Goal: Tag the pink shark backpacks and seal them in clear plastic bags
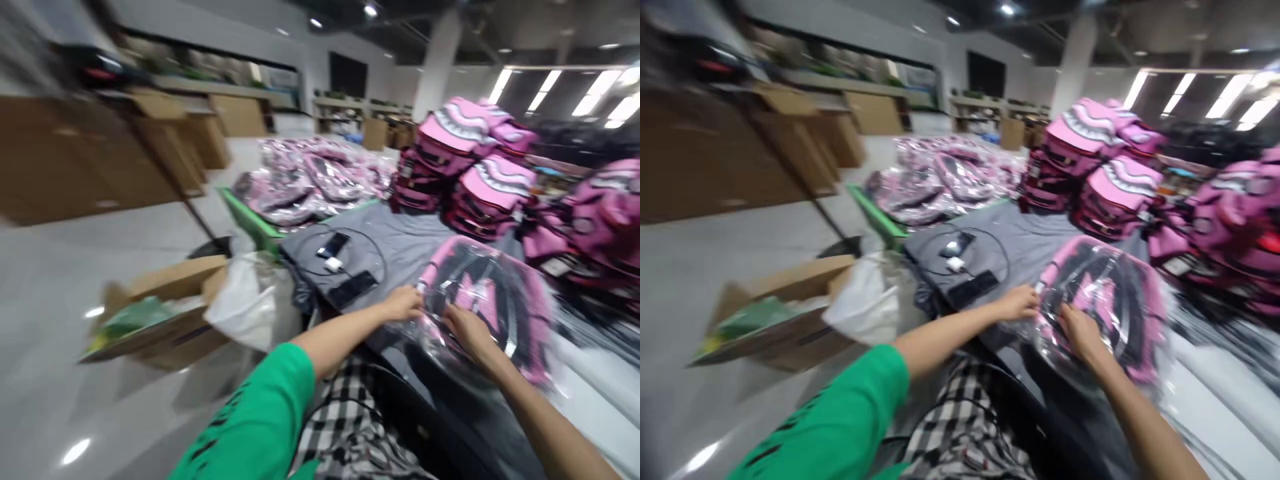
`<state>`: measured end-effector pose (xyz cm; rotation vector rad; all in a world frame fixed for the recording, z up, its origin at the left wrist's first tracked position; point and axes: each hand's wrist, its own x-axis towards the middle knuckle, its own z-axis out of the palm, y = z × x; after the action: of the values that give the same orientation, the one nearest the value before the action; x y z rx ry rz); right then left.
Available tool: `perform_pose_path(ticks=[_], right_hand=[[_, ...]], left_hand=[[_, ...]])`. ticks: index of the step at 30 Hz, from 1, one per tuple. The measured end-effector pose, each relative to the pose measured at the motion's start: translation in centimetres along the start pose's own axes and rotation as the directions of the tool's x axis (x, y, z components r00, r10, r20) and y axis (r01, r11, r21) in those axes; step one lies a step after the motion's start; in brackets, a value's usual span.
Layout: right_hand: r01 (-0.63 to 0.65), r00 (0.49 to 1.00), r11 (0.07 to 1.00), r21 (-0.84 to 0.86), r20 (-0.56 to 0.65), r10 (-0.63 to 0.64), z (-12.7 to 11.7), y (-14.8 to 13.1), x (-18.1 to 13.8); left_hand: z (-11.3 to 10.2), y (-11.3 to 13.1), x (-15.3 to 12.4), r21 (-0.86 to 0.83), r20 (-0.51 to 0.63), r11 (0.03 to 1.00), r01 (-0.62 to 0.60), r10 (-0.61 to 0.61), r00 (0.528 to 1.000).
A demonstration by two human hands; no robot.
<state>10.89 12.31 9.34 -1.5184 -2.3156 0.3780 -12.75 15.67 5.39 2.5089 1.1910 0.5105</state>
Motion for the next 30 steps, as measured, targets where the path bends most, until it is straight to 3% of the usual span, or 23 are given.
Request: perform_pose_path(ticks=[3, 10, 16, 21, 23, 24, 25, 27, 29, 30], right_hand=[[-0.116, 0.992, 0.975, -0.19, 0.024, 0.122, -1.1, 0.0, -2.0], [-0.222, 0.953, 0.869, -0.443, 0.089, 0.288, 1.9, -6.0, -1.6], [-0.211, 0.944, 0.845, -0.492, 0.121, 0.306, 3.0, -6.5, -1.1], [-0.172, 0.962, 0.892, -0.418, 0.123, 0.244, 2.5, -6.2, -1.2], [-0.103, 0.994, 0.938, -0.332, -0.006, 0.107, 1.3, -5.5, -3.0], [-0.065, 0.991, 0.956, -0.286, -0.129, 0.028, 0.6, -4.8, -4.6], [-0.036, 0.961, 0.968, -0.248, -0.273, -0.034, -0.2, -3.7, -6.7], [-0.068, 0.801, 0.969, -0.236, -0.592, -0.088, -1.4, -0.6, -12.0], [-0.184, 0.731, 0.947, -0.262, -0.681, -0.046, -1.7, 3.2, -17.8], [-0.187, 0.748, 0.94, -0.285, -0.662, -0.052, -1.4, 4.9, -20.4]], left_hand=[[2.0, 1.6, 1.7, -0.076, 0.042, 0.994, -0.08, 0.083, 0.996], [1.1, 0.3, 0.9, -0.132, 0.05, 0.99, -0.044, 0.051, 0.997], [1.3, 0.8, 1.2, -0.231, 0.072, 0.973, 0.013, 0.004, 0.997], [-0.8, 0.5, 2.0, -0.347, 0.116, 0.933, 0.093, -0.055, 0.992], [-1.9, -0.4, 2.6, -0.401, 0.093, 0.903, 0.154, -0.127, 0.988], [-2.3, -0.9, 3.0, -0.426, 0.063, 0.885, 0.189, -0.18, 0.982], [-2.5, -1.5, 3.5, -0.45, 0.029, 0.864, 0.228, -0.241, 0.97], [-2.3, -2.5, 4.3, -0.505, -0.008, 0.806, 0.308, -0.362, 0.932], [-1.4, -2.8, 5.0, -0.579, 0.018, 0.727, 0.37, -0.442, 0.897], [-0.7, -2.5, 5.2, -0.621, 0.044, 0.683, 0.384, -0.459, 0.887]])
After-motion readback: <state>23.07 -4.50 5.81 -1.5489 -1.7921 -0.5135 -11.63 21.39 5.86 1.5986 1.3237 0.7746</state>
